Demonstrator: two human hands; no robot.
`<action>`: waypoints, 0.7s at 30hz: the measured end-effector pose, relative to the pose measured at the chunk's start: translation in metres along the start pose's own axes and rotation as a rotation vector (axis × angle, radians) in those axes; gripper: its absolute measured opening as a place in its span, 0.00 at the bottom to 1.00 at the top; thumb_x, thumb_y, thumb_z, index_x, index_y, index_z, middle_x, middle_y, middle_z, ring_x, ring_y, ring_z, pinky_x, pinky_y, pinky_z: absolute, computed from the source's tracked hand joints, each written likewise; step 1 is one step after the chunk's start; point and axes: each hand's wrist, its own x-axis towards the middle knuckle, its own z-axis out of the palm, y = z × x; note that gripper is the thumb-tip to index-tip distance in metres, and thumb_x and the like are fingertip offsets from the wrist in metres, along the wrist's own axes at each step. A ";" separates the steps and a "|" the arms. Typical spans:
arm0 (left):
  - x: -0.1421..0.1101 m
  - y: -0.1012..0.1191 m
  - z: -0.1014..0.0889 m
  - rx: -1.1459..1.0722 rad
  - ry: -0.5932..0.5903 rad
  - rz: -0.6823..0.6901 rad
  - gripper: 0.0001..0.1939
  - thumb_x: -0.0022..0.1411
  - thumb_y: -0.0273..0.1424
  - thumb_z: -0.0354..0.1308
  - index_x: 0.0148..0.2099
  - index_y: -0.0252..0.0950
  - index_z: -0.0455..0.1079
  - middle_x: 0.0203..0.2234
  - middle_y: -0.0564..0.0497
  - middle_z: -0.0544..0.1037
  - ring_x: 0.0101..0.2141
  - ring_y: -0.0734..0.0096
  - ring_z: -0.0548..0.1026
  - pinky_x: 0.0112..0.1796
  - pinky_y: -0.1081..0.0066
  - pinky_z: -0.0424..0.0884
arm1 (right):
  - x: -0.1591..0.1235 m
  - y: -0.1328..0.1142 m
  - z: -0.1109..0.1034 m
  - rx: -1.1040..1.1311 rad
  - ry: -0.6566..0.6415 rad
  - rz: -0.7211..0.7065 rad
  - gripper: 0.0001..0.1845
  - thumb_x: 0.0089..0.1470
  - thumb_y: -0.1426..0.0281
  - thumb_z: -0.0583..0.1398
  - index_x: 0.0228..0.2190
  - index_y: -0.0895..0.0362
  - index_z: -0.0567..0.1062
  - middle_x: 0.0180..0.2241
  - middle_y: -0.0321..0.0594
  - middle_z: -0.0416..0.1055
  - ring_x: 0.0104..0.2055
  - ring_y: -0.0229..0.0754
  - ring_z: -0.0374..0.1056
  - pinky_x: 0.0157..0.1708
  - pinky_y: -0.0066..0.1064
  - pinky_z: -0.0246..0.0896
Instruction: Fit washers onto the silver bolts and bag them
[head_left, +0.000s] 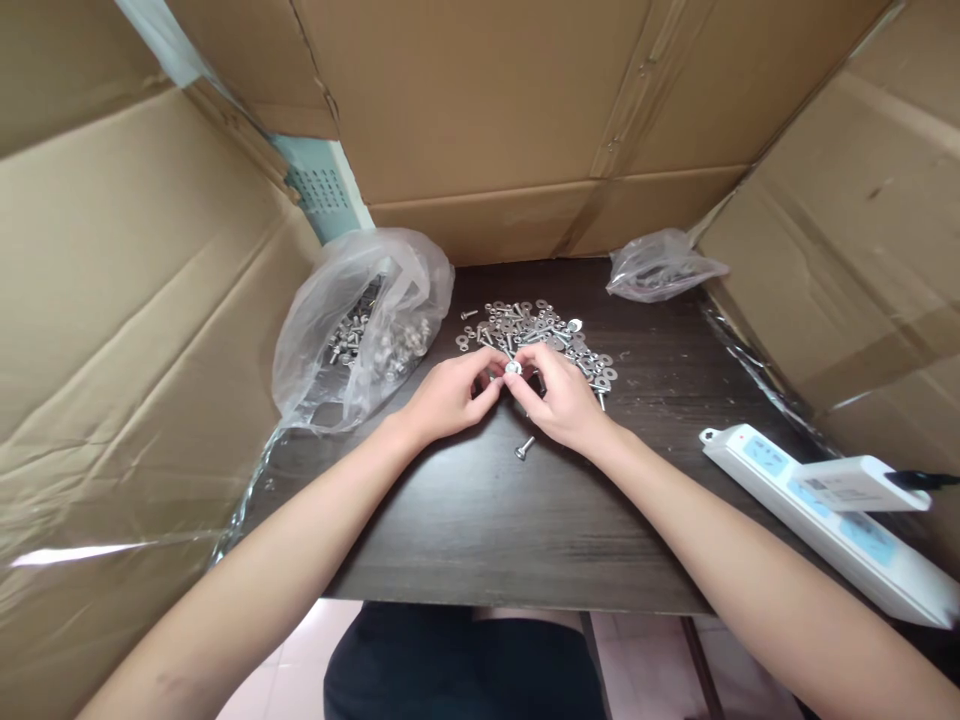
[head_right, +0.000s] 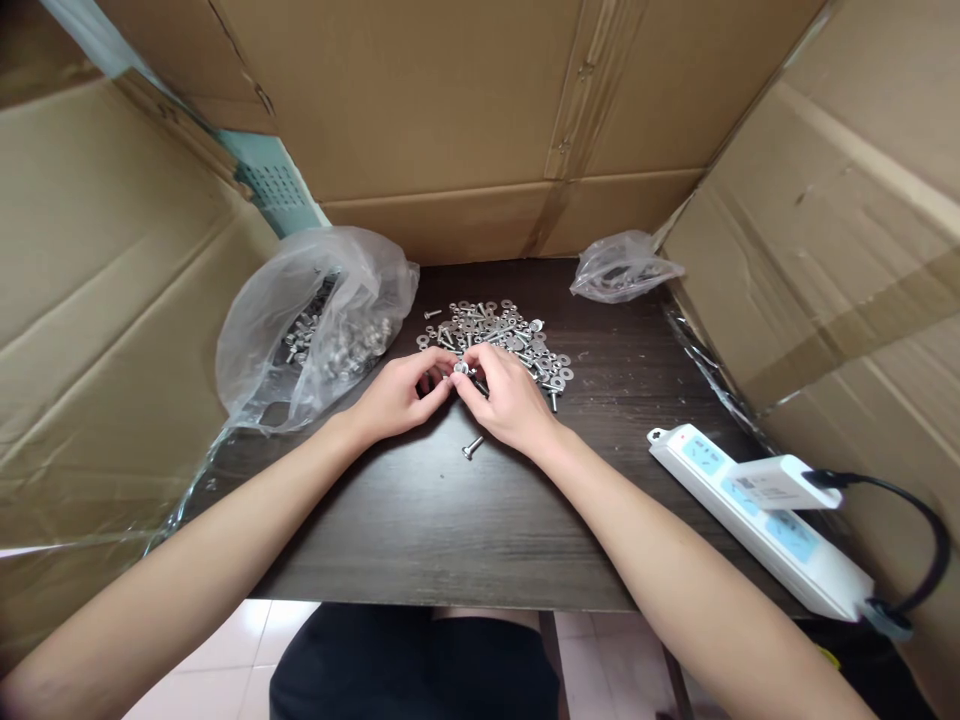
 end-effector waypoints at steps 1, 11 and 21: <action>0.000 0.000 0.000 0.011 0.009 0.015 0.10 0.68 0.28 0.55 0.50 0.36 0.72 0.39 0.50 0.81 0.33 0.71 0.77 0.34 0.72 0.71 | 0.000 0.000 0.001 0.014 -0.008 0.007 0.06 0.67 0.64 0.57 0.40 0.53 0.68 0.35 0.41 0.72 0.35 0.46 0.68 0.37 0.37 0.61; 0.001 0.003 -0.001 0.028 0.014 -0.033 0.10 0.71 0.34 0.56 0.48 0.36 0.74 0.37 0.49 0.82 0.31 0.69 0.77 0.35 0.70 0.72 | -0.004 -0.004 0.002 0.090 0.015 0.010 0.05 0.59 0.72 0.61 0.39 0.53 0.70 0.30 0.35 0.71 0.29 0.40 0.66 0.31 0.32 0.63; 0.001 -0.003 0.002 -0.010 0.048 -0.053 0.11 0.70 0.36 0.60 0.51 0.36 0.71 0.32 0.54 0.79 0.27 0.75 0.74 0.30 0.75 0.70 | -0.001 -0.007 0.001 0.149 0.079 -0.001 0.04 0.62 0.73 0.57 0.37 0.53 0.73 0.33 0.37 0.76 0.31 0.41 0.72 0.35 0.35 0.69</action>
